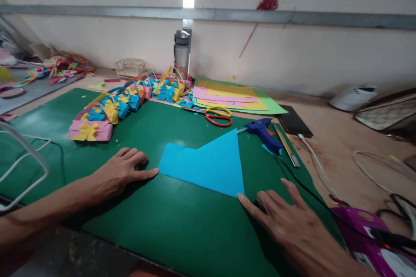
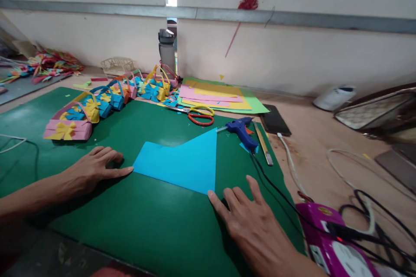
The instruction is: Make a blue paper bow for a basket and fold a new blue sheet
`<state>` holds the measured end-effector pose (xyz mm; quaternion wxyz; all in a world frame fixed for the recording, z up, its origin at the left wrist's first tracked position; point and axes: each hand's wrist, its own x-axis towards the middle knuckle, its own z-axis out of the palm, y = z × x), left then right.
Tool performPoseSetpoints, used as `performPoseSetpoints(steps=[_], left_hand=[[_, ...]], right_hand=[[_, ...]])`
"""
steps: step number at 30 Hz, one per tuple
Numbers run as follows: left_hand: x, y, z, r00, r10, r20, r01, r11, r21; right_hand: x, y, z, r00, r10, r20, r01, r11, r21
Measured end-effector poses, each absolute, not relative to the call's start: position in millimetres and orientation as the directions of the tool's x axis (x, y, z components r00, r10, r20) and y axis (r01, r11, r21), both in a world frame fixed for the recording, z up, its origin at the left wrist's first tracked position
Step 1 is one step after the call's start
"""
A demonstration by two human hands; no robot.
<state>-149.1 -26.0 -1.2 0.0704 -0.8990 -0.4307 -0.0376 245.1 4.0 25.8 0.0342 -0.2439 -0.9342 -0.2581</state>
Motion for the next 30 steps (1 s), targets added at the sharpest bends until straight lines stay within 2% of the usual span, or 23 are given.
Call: performPoseSetpoints(steps=[7, 10, 12, 15, 18, 25, 30], left_hand=[[-147, -27, -2, 0.62, 0.739, 0.264, 0.773, -0.633, -0.046], [-129, -23, 5, 0.614, 0.677, 0.405, 0.751, -0.659, -0.037], [-109, -19, 10, 0.652, 0.62, 0.437, 0.698, -0.715, -0.028], [-77, -9, 14, 0.789, 0.523, 0.321, 0.568, -0.821, -0.057], [-59, -1, 12, 0.847, 0.496, 0.191, 0.51, -0.86, -0.028], [-60, 4, 5, 0.832, 0.536, 0.143, 0.517, -0.843, 0.15], [-59, 6, 10, 0.836, 0.534, 0.126, 0.512, -0.842, 0.167]], right_hand=[[246, -6, 32, -0.872, 0.457, 0.176, 0.474, 0.698, 0.536], [235, -11, 41, -0.845, 0.477, 0.24, 0.521, 0.636, 0.569], [220, -12, 44, -0.842, 0.468, 0.269, 0.534, 0.655, 0.534], [194, -9, 37, -0.869, 0.419, 0.262, 0.493, 0.773, 0.399], [178, -2, 20, -0.881, 0.401, 0.251, 0.467, 0.823, 0.325], [183, 10, 2, -0.859, 0.401, 0.319, 0.471, 0.862, 0.187], [180, 11, 7, -0.853, 0.41, 0.324, 0.472, 0.87, 0.142]])
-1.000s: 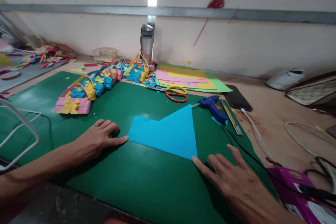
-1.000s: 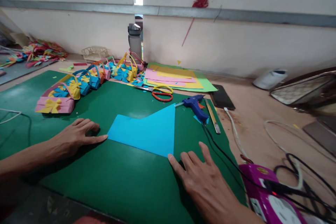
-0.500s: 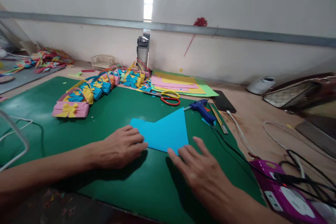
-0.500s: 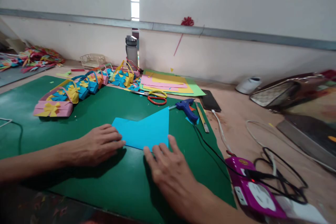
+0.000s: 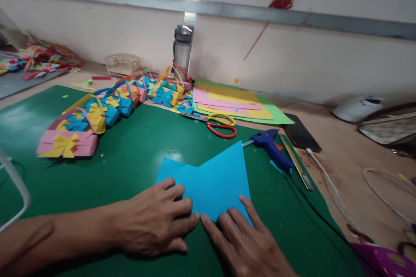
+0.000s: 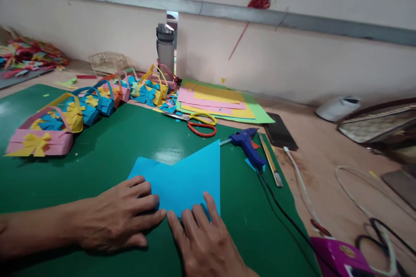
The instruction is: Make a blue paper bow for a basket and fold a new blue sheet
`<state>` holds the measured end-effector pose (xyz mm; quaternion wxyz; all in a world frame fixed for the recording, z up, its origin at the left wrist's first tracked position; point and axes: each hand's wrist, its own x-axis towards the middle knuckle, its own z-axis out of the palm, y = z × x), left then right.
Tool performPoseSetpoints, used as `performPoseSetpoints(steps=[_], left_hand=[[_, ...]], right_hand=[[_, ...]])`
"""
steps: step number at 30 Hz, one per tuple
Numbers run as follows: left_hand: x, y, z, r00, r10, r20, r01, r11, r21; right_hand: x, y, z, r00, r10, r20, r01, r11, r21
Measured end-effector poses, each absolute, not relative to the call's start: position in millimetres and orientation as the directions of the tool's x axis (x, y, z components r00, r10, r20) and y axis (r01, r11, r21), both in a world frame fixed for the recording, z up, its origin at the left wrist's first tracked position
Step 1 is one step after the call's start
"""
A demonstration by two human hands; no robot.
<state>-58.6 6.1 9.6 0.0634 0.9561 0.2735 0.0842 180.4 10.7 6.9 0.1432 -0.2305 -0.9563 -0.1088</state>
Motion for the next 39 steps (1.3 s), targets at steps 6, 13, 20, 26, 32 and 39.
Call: performPoseSetpoints(steps=[6, 13, 20, 26, 32, 39], left_hand=[[-67, 5, 7, 0.825, 0.545, 0.15, 0.521, -0.836, 0.172], [-88, -4, 1, 0.762, 0.611, 0.215, 0.588, -0.792, 0.165], [-108, -19, -3, 0.646, 0.705, 0.294, 0.678, -0.706, 0.204], [-113, -28, -5, 0.62, 0.714, 0.325, 0.703, -0.69, 0.176], [-113, -28, -8, 0.605, 0.692, 0.393, 0.691, -0.702, 0.174], [-94, -25, -2, 0.541, 0.65, 0.534, 0.718, -0.688, 0.11]], right_hand=[[184, 10, -1, -0.823, 0.426, 0.376, 0.502, 0.855, 0.131], [214, 4, -3, -0.801, 0.463, 0.38, 0.554, 0.813, 0.178], [237, -4, 3, -0.787, 0.495, 0.37, 0.589, 0.78, 0.211], [238, -6, -2, -0.766, 0.478, 0.43, 0.607, 0.759, 0.237], [243, -3, -8, -0.73, 0.485, 0.481, 0.626, 0.757, 0.186], [240, -2, -3, -0.736, 0.432, 0.521, 0.599, 0.775, 0.202]])
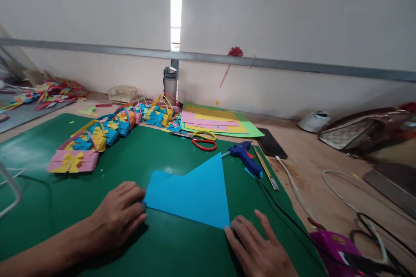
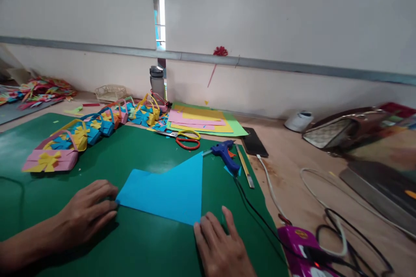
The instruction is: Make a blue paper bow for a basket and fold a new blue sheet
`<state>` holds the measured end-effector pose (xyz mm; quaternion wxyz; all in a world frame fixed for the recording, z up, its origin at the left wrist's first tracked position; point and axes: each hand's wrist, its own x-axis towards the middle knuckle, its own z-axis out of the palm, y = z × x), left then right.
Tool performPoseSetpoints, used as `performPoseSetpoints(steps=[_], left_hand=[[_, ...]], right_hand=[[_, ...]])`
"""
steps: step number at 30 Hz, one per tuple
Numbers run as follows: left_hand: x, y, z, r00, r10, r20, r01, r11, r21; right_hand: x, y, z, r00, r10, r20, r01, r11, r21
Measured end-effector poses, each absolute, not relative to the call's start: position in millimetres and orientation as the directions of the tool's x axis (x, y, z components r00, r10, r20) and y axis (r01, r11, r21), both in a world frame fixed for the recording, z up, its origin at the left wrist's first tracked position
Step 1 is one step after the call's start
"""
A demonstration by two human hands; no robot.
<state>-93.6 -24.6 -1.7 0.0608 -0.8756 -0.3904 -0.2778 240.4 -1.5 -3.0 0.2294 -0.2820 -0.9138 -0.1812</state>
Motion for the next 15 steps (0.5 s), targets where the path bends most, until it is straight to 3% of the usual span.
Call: performPoseSetpoints(steps=[2, 4, 6, 9, 15], left_hand=[[-72, -18, 8, 0.641, 0.587, 0.495, 0.641, -0.764, 0.076], [-49, -10, 17, 0.758, 0.55, 0.351, 0.565, -0.822, 0.069], [-29, -2, 21, 0.855, 0.482, 0.192, 0.467, -0.876, 0.12], [-16, 7, 16, 0.891, 0.447, 0.081, 0.414, -0.872, 0.261], [-30, 13, 11, 0.883, 0.469, 0.006, 0.423, -0.801, 0.425]], right_hand=[[233, -1, 1, -0.758, 0.431, 0.489, 0.579, 0.79, 0.202], [225, 0, 3, -0.791, 0.433, 0.432, 0.552, 0.809, 0.199], [218, 3, 1, -0.842, 0.42, 0.338, 0.502, 0.84, 0.207], [214, 8, -4, -0.884, 0.439, 0.158, 0.465, 0.859, 0.215], [223, 15, -8, -0.912, 0.322, 0.256, 0.399, 0.842, 0.362]])
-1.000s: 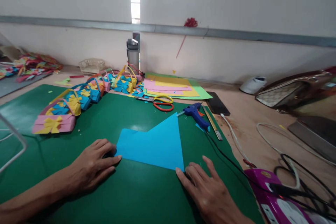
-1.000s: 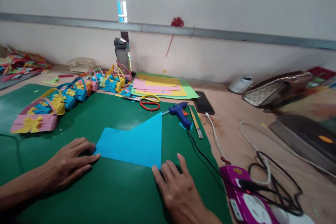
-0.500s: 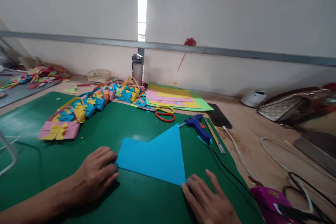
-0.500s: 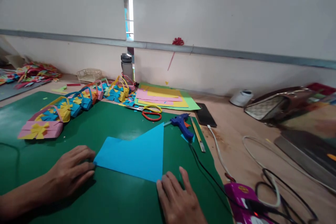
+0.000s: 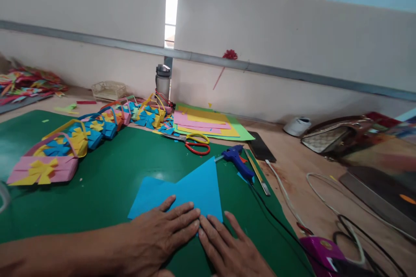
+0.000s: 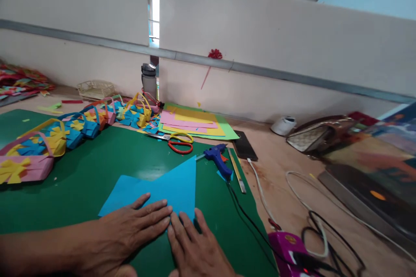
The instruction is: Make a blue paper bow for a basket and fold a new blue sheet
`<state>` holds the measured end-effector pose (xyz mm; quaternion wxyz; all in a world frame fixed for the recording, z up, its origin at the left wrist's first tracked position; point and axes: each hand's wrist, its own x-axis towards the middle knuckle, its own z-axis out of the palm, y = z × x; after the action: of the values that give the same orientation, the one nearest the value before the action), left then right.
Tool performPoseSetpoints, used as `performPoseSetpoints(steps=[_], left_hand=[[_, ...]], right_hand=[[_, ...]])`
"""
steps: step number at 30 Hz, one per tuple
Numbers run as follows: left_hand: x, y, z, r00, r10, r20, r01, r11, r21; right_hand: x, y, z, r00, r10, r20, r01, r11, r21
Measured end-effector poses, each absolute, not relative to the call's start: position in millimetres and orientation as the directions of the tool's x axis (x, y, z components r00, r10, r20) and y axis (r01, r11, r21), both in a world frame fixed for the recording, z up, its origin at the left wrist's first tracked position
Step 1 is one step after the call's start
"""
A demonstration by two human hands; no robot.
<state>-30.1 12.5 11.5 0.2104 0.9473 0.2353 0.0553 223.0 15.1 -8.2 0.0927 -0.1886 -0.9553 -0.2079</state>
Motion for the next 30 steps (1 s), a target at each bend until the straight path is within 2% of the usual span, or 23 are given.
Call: performPoseSetpoints(steps=[4, 9, 15, 18, 20, 22, 26, 30], left_hand=[[-40, 10, 19, 0.88, 0.474, -0.043, 0.452, -0.804, 0.385], [-43, 4, 20, 0.867, 0.496, -0.041, 0.488, -0.833, 0.262], [-43, -2, 13, 0.867, 0.489, 0.1, 0.472, -0.868, 0.155], [-44, -7, 14, 0.862, 0.487, 0.142, 0.476, -0.873, 0.107], [-44, -11, 15, 0.852, 0.497, 0.164, 0.491, -0.867, 0.081], [-43, -13, 12, 0.841, 0.508, 0.188, 0.505, -0.861, 0.064], [-31, -6, 0, 0.808, 0.557, 0.195, 0.566, -0.824, 0.007], [-13, 4, -5, 0.834, 0.538, 0.118, 0.548, -0.833, -0.077]], right_hand=[[229, 10, -14, -0.873, 0.357, 0.331, 0.465, 0.812, 0.352], [237, 0, -11, -0.85, 0.424, 0.312, 0.518, 0.779, 0.353], [236, -5, 5, -0.863, 0.477, 0.166, 0.503, 0.786, 0.359], [232, 2, 25, -0.832, 0.554, 0.035, 0.547, 0.808, 0.22], [232, 17, 47, -0.701, 0.704, -0.111, 0.693, 0.71, 0.125], [239, 45, 71, -0.411, 0.892, -0.187, 0.883, 0.441, 0.159], [266, 114, 97, -0.165, 0.976, -0.14, 0.95, 0.195, 0.242], [280, 155, 87, -0.079, 0.977, -0.199, 0.957, 0.13, 0.258]])
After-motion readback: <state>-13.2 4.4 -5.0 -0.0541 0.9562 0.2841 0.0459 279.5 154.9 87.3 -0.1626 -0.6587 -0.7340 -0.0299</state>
